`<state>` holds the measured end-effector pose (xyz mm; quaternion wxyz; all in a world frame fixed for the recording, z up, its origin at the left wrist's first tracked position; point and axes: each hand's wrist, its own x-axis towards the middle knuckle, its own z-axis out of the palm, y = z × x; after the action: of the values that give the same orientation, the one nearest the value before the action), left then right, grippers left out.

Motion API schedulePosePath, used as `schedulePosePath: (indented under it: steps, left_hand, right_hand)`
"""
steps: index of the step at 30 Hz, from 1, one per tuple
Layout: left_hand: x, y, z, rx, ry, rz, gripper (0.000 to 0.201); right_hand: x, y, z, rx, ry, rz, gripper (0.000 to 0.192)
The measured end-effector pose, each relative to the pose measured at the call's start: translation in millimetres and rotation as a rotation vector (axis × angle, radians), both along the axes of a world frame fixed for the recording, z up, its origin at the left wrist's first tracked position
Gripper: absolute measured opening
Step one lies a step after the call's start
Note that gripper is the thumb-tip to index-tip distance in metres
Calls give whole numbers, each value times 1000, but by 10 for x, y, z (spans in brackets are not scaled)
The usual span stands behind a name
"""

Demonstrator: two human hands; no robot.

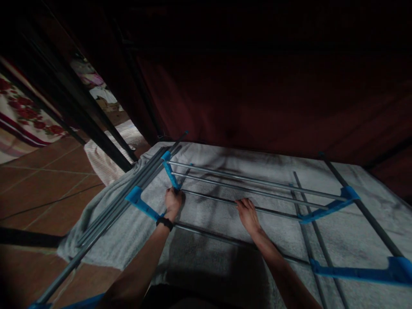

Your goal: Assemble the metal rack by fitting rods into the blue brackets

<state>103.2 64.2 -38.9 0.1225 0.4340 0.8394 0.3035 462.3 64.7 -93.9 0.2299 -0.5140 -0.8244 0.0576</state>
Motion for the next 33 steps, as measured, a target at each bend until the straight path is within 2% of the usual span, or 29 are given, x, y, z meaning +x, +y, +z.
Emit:
schedulePosePath:
  steps: [2,5,7,9,10,11,14,15,16,18,21,23,26,28,29,31,33]
  left_hand:
    - [37,-30,40,44,-6,29,29]
    - [171,-154,96,119,12,54,51]
    - [295,-297,109,184,83,13,61]
    - [434,-470,90,249,167,-68,62]
    - [511,-559,69,263,173,-161,59]
    - [595,-644,41,252,145,-314,53]
    - [871,-841,-46,107,34,-864,37]
    - [961,-884,-64,50,38,-1005,34]
    - [1042,-917,-74,0,70,-1105,33]
    - [1167,-955,-68,-74,169,-1207,32]
    - [1241,-977,-28,-160,238,-1253,33]
    - [1236,-983,-13,-207,220,-1258,35]
    - [1211,-992,-15,-258,186,-1242,36]
    - [1210,-996,-15,-267,182,-1232,35]
    - [1216,-998,-10,-267,181,-1229,35]
    - [1233,-1004,12,-260,176,-1232,35]
    - [1248,-1013,38,-246,164,-1239,35]
  right_hand:
    - [-32,-24,52,-11,-16,-12,29]
    - [-90,-40,171,-49,-37,-32,27]
    - [-116,-17,240,-96,-48,-23,25]
    - [-126,18,287,-120,-52,-59,21]
    - [-127,30,305,-134,-49,-67,20]
    - [-127,35,323,-149,-43,-70,19]
    - [-124,-15,407,-168,23,-66,25]
    - [-121,-59,449,-160,64,-80,29]
    - [-115,-122,497,-148,103,-99,32]
    - [-86,-318,597,-122,193,-150,35]
    - [46,-814,694,-92,374,-258,32]
    - [226,-1239,687,-67,476,-393,31]
    - [652,-1816,599,107,559,-797,24]
    - [999,-2042,543,241,566,-1076,27]
    - [1167,-2093,527,278,549,-1148,32]
    - [1446,-2088,519,198,524,-1127,41]
    - [1605,-1994,531,-26,544,-988,41]
